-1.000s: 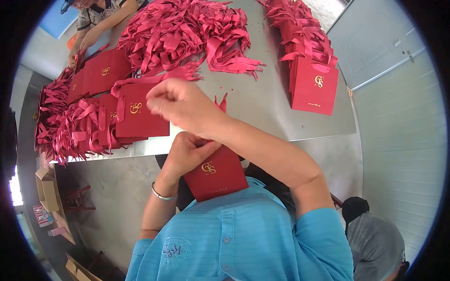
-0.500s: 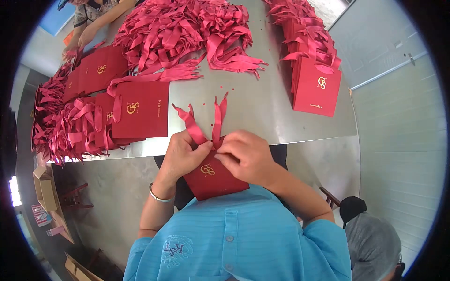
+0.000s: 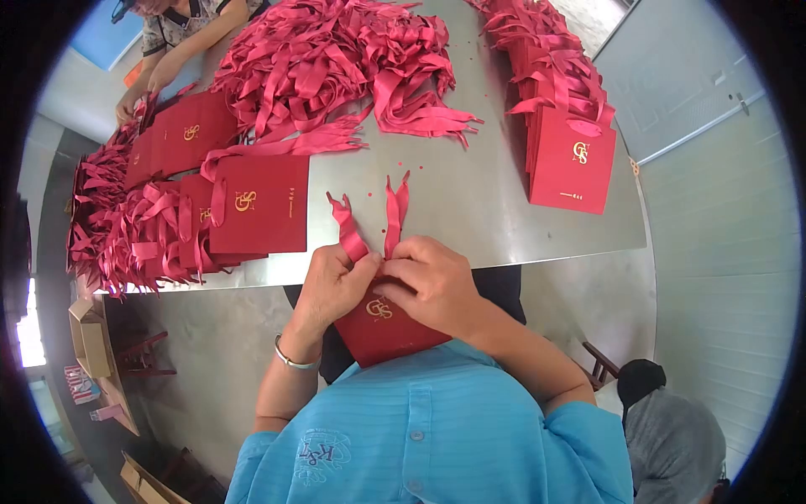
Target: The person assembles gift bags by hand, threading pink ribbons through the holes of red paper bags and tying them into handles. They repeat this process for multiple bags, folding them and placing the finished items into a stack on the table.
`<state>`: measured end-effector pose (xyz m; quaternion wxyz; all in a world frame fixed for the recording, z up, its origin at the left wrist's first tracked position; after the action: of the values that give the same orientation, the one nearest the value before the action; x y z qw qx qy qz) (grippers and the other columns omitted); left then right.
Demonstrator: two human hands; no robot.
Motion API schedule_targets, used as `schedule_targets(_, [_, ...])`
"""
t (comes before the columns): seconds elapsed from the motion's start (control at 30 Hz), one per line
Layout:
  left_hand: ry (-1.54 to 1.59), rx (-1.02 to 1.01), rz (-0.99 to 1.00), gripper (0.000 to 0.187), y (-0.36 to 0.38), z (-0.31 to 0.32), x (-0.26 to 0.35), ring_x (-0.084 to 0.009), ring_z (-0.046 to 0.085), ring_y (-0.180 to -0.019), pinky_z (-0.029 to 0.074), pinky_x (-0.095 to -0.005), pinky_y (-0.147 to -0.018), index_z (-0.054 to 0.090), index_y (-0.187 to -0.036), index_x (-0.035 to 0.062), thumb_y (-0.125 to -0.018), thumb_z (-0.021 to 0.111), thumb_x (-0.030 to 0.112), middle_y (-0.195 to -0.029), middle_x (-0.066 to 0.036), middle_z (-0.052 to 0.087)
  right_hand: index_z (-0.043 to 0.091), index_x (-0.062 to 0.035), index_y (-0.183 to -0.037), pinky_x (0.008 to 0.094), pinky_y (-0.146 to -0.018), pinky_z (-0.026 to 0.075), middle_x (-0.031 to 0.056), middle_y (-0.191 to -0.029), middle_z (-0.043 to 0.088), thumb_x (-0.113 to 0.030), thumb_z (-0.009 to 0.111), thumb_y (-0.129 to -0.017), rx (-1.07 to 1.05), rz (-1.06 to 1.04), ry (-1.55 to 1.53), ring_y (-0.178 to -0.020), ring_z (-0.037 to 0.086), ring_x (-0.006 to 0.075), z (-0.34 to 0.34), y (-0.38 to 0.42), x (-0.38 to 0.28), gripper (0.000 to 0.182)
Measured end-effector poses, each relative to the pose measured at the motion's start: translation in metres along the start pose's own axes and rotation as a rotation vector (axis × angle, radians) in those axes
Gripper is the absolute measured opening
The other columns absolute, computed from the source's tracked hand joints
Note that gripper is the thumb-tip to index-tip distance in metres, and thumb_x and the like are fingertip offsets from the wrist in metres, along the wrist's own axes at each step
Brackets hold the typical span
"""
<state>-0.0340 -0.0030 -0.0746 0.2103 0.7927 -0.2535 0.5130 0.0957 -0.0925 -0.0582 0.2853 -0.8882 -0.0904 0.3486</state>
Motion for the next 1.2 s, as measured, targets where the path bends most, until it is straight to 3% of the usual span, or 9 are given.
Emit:
schedule_targets(0.23, [0.006,-0.062,0.043,0.019,0.003,-0.006,0.009,-0.0049,0.045,-0.053,0.036,-0.0267,-0.045,0.062,-0.073,-0.0048,-0.085,0.065,0.009,-0.055,-0.002,0.054,0.066,-0.0029,-0.085,0.0346,-0.064,0.051,0.0078,-0.088,0.062,-0.004,0.074,-0.074,-0.34,0.132,-0.105,-0.075,0.063,0.0263,-0.005,-0.018,0.013,0.013])
schedule_targets(0.4, [-0.004,-0.241,0.084,0.014,0.009,-0.011,0.006,-0.0113,0.059,-0.063,0.049,-0.028,-0.059,0.064,-0.09,-0.0045,-0.079,0.067,0.002,-0.07,-0.009,0.065,0.062,-0.0027,-0.083,0.0367,-0.063,0.05,0.0082,-0.087,0.061,-0.006,0.073,-0.073,-0.375,0.158,-0.077,-0.075,0.062,0.0284,-0.006,-0.025,0.007,0.015])
schedule_targets(0.53, [-0.067,-0.238,0.051,0.012,0.009,-0.011,0.007,-0.0115,0.061,-0.067,0.05,-0.028,-0.062,0.063,-0.088,-0.0056,-0.078,0.064,0.0,-0.072,-0.011,0.065,0.061,-0.0023,-0.081,0.0382,-0.06,0.047,0.0099,-0.087,0.061,-0.009,0.077,-0.068,-0.425,0.215,-0.111,-0.072,0.06,0.0301,-0.003,-0.03,0.009,0.022])
schedule_targets(0.57, [-0.041,-0.189,0.023,0.01,0.007,-0.012,0.007,-0.0223,0.063,-0.066,0.05,-0.0332,-0.06,0.061,-0.085,-0.006,-0.077,0.063,0.0,-0.071,-0.017,0.064,0.061,-0.0023,-0.081,0.0382,-0.06,0.047,0.0099,-0.087,0.061,-0.009,0.077,-0.068,-0.423,0.216,-0.108,-0.072,0.06,0.0301,-0.002,-0.031,0.012,0.022])
schedule_targets(0.6, [-0.015,-0.138,-0.003,0.01,0.005,-0.012,0.008,-0.033,0.064,-0.065,0.049,-0.0385,-0.058,0.059,-0.082,-0.0065,-0.076,0.061,0.0,-0.07,-0.023,0.062,0.06,-0.0022,-0.081,0.0359,-0.058,0.045,0.0085,-0.084,0.059,-0.008,0.078,-0.067,-0.432,0.234,-0.172,-0.068,0.058,0.0261,0.0,-0.03,0.016,0.023])
schedule_targets(0.8, [0.026,-0.088,0.065,0.023,0.007,-0.008,-0.004,-0.0374,0.066,-0.074,0.05,-0.0404,-0.064,0.057,-0.098,-0.0025,-0.076,0.062,-0.001,-0.082,-0.024,0.064,0.06,-0.0018,-0.078,0.0266,-0.053,0.037,0.0005,-0.07,0.051,-0.008,0.081,-0.072,-0.483,0.393,-0.409,-0.06,0.047,0.0085,0.002,-0.041,0.016,0.022])
schedule_targets(0.83, [0.028,-0.093,0.06,0.023,0.006,-0.008,-0.003,-0.0374,0.066,-0.074,0.05,-0.0404,-0.064,0.057,-0.098,-0.0025,-0.076,0.062,-0.001,-0.082,-0.024,0.064,0.06,-0.0016,-0.078,0.0251,-0.053,0.036,-0.0017,-0.069,0.05,-0.009,0.08,-0.076,-0.528,0.443,-0.523,-0.06,0.045,0.0049,0.004,-0.045,0.014,0.021])
schedule_targets(0.9, [-0.043,-0.166,0.073,0.023,0.004,-0.008,0.004,-0.0175,0.065,-0.079,0.052,-0.0306,-0.071,0.06,-0.102,-0.0029,-0.08,0.066,0.0,-0.085,-0.014,0.068,0.062,-0.0017,-0.08,0.0249,-0.054,0.037,-0.0023,-0.069,0.053,-0.01,0.078,-0.08,-0.599,0.502,-0.576,-0.062,0.046,0.0044,0.008,-0.055,0.015,0.018])
schedule_targets(1.2, [0.091,-0.234,0.046,0.021,0.003,-0.005,0.008,-0.0161,0.068,-0.089,0.055,-0.0291,-0.076,0.062,-0.105,-0.0049,-0.085,0.065,-0.004,-0.094,-0.011,0.071,0.068,0.0014,-0.093,0.0226,-0.066,0.049,0.0018,-0.079,0.066,-0.007,0.071,-0.089,-0.769,0.652,-0.952,-0.073,0.06,0.0067,0.017,-0.06,0.03,0.01])
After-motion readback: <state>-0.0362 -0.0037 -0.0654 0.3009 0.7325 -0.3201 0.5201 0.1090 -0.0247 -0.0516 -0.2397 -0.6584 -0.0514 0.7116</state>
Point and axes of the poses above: each hand's wrist, its own y-axis away from the middle knuckle, its own z-axis out of the palm, x = y × z, the point moved 4 cm from there along -y, towards the middle knuckle
